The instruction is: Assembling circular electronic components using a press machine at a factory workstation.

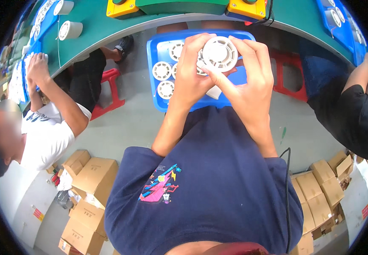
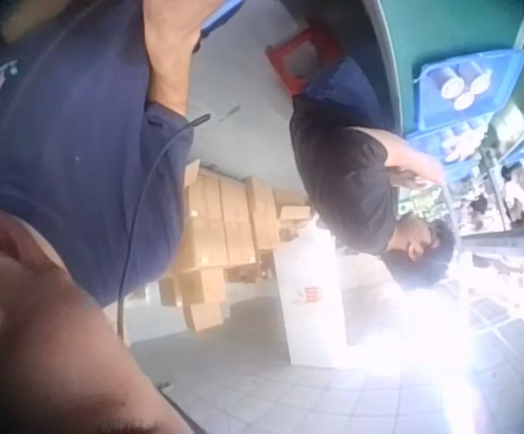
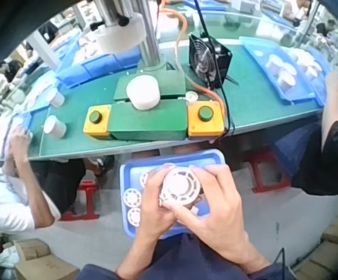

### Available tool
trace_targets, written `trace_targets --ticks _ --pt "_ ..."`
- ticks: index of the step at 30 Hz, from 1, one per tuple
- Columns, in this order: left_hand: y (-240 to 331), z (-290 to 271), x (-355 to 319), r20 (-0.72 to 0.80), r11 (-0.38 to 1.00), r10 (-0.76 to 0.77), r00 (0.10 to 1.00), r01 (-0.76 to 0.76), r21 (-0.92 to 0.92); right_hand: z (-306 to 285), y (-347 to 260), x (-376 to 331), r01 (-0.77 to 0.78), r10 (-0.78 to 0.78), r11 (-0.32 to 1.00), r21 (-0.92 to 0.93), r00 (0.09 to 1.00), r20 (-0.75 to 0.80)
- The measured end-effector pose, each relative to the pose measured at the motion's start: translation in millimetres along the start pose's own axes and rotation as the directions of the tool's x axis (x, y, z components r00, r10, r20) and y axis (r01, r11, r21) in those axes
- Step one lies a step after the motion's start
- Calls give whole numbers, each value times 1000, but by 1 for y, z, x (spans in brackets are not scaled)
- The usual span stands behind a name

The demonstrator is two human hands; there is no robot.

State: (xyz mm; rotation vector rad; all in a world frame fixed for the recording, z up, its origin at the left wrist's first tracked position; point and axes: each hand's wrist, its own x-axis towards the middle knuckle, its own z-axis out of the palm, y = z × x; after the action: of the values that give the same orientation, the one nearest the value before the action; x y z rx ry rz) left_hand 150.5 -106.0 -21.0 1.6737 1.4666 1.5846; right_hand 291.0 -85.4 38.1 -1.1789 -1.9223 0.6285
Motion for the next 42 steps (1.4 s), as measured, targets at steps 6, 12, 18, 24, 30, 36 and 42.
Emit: trace_targets --ticks 6,12,18,24,30,36,42 --pt "2 -7 -1 37 998 46 998 -47 36 12 11 -11 -134 151 929 345 988 -21" --pt "-11 1 -12 -35 992 -5 999 0 -126 11 4 -11 -146 150 952 269 989 4" --pt "-2 5 -12 -14 997 -47 999 48 65 9 1 -9 -19 18 999 -28 1000 -23" --pt "3 3 -12 -20 991 10 1000 -7 132 5 -1 -8 -60 60 998 -6 998 15" --pt "2 7 -18 -47 989 43 998 -36 141 5 -9 -10 -120 120 993 -3 992 28" --pt "-2 12 -19 -83 986 47 995 -33 164 9 -5 -9 -126 126 992 -6 992 -8" --pt "-5 14 -21 -104 986 43 994 -26 164 13 -9 -9 -157 157 988 -9 988 11"
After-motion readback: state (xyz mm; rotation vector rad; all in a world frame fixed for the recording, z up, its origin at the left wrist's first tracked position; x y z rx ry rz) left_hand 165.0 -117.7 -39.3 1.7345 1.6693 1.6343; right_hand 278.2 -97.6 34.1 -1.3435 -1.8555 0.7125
